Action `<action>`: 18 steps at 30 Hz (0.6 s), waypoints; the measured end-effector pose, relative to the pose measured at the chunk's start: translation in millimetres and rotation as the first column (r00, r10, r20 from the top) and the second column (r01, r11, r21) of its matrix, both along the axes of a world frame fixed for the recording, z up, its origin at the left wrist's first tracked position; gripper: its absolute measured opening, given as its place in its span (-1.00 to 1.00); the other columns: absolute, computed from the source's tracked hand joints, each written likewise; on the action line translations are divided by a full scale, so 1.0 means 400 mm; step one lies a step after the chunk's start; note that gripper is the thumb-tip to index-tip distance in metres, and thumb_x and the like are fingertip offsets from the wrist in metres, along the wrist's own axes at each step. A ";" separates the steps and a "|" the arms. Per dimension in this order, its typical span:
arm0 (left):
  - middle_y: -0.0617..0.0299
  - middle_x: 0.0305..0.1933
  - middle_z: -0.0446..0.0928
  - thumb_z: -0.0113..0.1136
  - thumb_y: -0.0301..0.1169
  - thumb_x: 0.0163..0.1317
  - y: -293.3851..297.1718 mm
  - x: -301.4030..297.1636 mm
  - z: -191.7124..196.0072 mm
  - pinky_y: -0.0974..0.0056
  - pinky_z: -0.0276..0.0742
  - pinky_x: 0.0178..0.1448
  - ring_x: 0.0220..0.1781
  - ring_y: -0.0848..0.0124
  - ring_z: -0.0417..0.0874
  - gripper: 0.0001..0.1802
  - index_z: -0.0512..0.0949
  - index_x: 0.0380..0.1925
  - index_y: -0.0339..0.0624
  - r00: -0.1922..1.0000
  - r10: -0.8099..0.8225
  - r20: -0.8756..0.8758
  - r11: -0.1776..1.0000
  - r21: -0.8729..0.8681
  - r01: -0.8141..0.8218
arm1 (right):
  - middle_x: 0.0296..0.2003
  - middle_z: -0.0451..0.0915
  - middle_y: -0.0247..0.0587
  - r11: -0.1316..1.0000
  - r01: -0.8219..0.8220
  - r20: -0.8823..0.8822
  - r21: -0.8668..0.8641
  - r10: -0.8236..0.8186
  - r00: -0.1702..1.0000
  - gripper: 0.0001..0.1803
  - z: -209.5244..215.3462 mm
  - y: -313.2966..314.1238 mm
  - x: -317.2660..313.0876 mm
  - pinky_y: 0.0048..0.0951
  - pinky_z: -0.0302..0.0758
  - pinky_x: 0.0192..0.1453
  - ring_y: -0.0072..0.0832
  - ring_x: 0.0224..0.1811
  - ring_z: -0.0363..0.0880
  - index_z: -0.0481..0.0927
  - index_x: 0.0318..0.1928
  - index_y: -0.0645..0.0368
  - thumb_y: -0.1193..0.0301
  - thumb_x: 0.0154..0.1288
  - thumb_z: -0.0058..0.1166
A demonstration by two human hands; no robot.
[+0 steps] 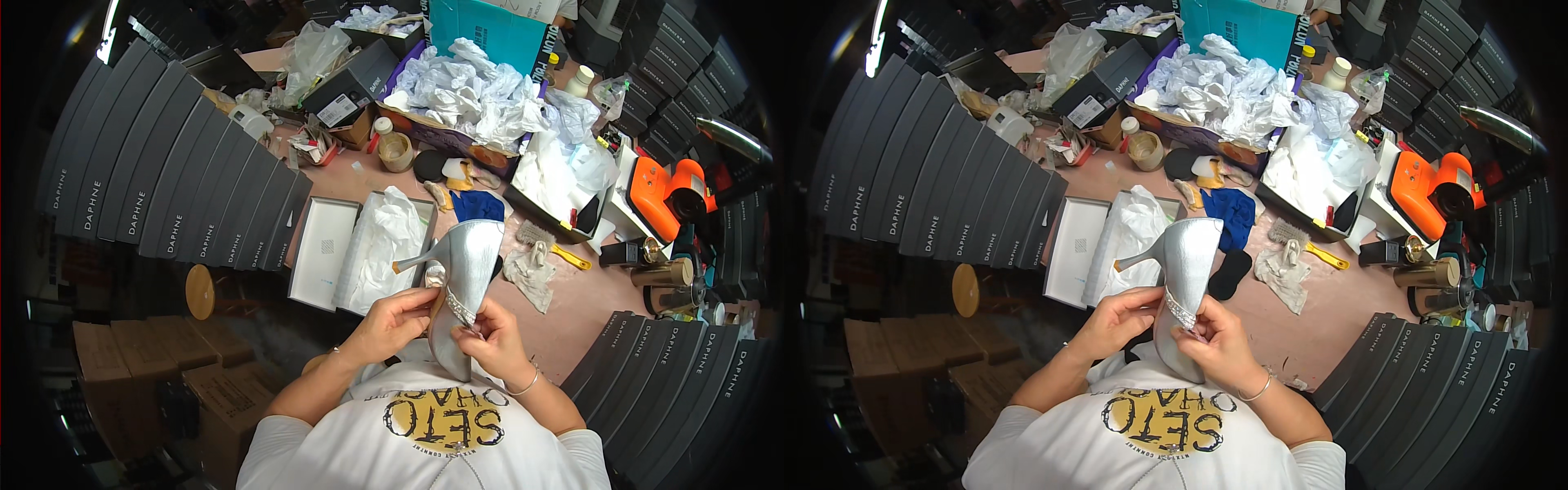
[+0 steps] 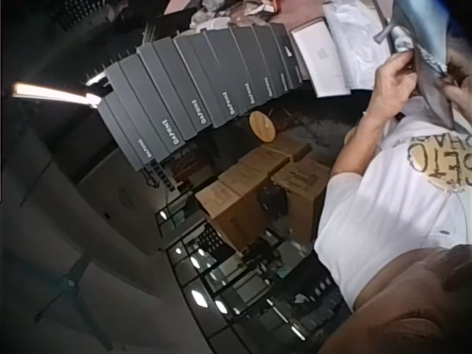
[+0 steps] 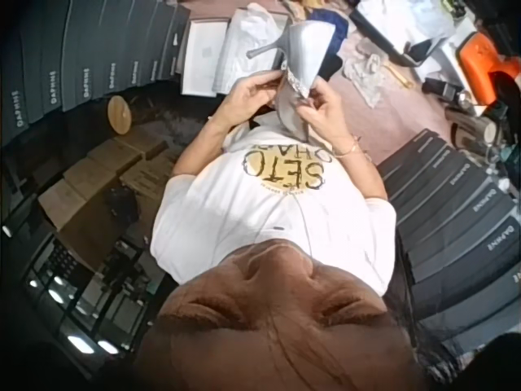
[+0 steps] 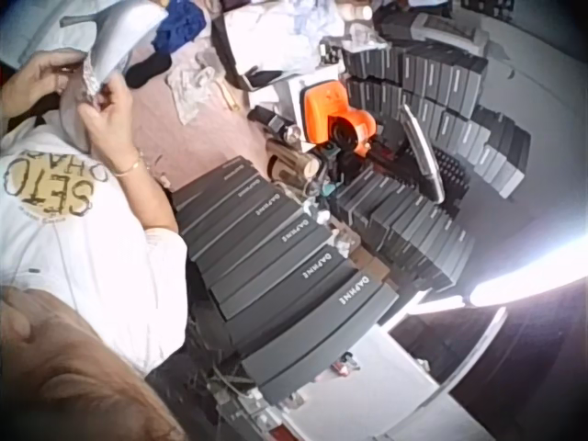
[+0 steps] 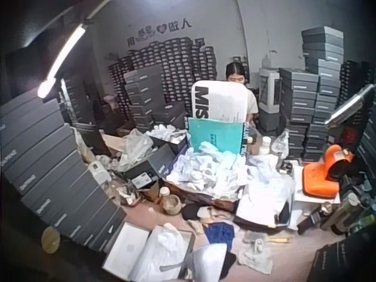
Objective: The person is inspecting and packaging a pair of silver high-heeled shoes into a box, including using a heat gun and a small tool for adjustments.
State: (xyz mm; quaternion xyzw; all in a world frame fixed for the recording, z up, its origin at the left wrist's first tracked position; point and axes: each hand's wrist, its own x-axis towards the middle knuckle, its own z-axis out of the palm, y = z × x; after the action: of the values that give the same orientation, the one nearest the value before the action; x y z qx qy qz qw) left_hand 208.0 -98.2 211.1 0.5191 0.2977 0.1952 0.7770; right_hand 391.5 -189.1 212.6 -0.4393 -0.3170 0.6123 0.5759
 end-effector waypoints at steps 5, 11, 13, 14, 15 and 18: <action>-0.01 0.24 0.39 0.04 -0.64 0.30 0.015 0.006 0.014 0.23 0.39 0.34 0.25 0.29 0.46 -0.54 0.33 0.21 -0.48 0.999 -0.016 -0.044 1.000 0.019 0.017 | -0.19 0.50 -0.47 1.000 -0.024 -0.054 -0.010 0.023 0.998 -0.63 -0.006 0.005 0.010 -0.76 0.37 -0.21 -0.85 -0.23 0.42 0.48 0.00 0.27 0.73 0.15 0.09; 0.01 0.18 0.45 0.14 -0.60 0.27 0.030 0.002 0.000 0.24 0.44 0.29 0.19 0.31 0.50 -0.52 0.36 0.19 -0.47 0.999 -0.033 -0.014 0.997 -0.076 0.032 | -0.14 0.53 -0.40 0.999 -0.018 -0.078 -0.042 0.015 0.997 -0.63 -0.002 0.007 0.011 -0.74 0.42 -0.15 -0.82 -0.18 0.46 0.47 0.02 0.29 0.72 0.16 0.09; 0.02 0.15 0.47 0.17 -0.59 0.25 0.036 0.002 0.002 0.24 0.45 0.28 0.18 0.32 0.51 -0.51 0.37 0.19 -0.46 0.999 -0.047 -0.026 0.994 -0.097 0.044 | -0.13 0.53 -0.39 0.999 -0.028 -0.080 -0.035 0.025 0.997 -0.62 -0.008 0.005 0.013 -0.73 0.43 -0.15 -0.81 -0.16 0.47 0.47 0.02 0.29 0.72 0.16 0.09; 0.02 0.14 0.48 0.18 -0.59 0.24 0.038 0.003 0.001 0.24 0.46 0.27 0.18 0.32 0.52 -0.50 0.37 0.19 -0.46 0.998 -0.055 -0.031 0.994 -0.095 0.052 | -0.13 0.53 -0.38 0.999 -0.032 -0.080 -0.031 0.029 0.996 -0.62 -0.011 0.004 0.013 -0.73 0.43 -0.15 -0.81 -0.16 0.47 0.47 0.03 0.30 0.72 0.16 0.09; 0.03 0.13 0.49 0.20 -0.59 0.24 0.040 0.003 0.000 0.24 0.47 0.26 0.17 0.32 0.52 -0.49 0.37 0.19 -0.46 0.997 -0.063 -0.037 0.994 -0.094 0.059 | -0.13 0.53 -0.38 0.999 -0.032 -0.082 -0.024 0.030 0.996 -0.62 -0.014 0.003 0.013 -0.73 0.43 -0.15 -0.80 -0.15 0.47 0.47 0.03 0.30 0.72 0.16 0.09; 0.03 0.13 0.50 0.21 -0.58 0.23 0.046 0.003 0.006 0.25 0.48 0.25 0.17 0.33 0.52 -0.49 0.37 0.19 -0.46 0.996 -0.077 -0.046 0.991 -0.110 0.072 | -0.12 0.53 -0.38 1.000 -0.031 -0.086 -0.007 0.030 0.996 -0.61 -0.019 0.002 0.012 -0.72 0.43 -0.14 -0.80 -0.15 0.47 0.46 0.03 0.30 0.72 0.15 0.09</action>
State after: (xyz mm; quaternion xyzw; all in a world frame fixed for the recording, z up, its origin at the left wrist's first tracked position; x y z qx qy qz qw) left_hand 209.1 -79.7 213.4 0.4919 0.3076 0.1368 0.8030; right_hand 396.2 -188.3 205.0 -0.4103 -0.2961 0.6405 0.5776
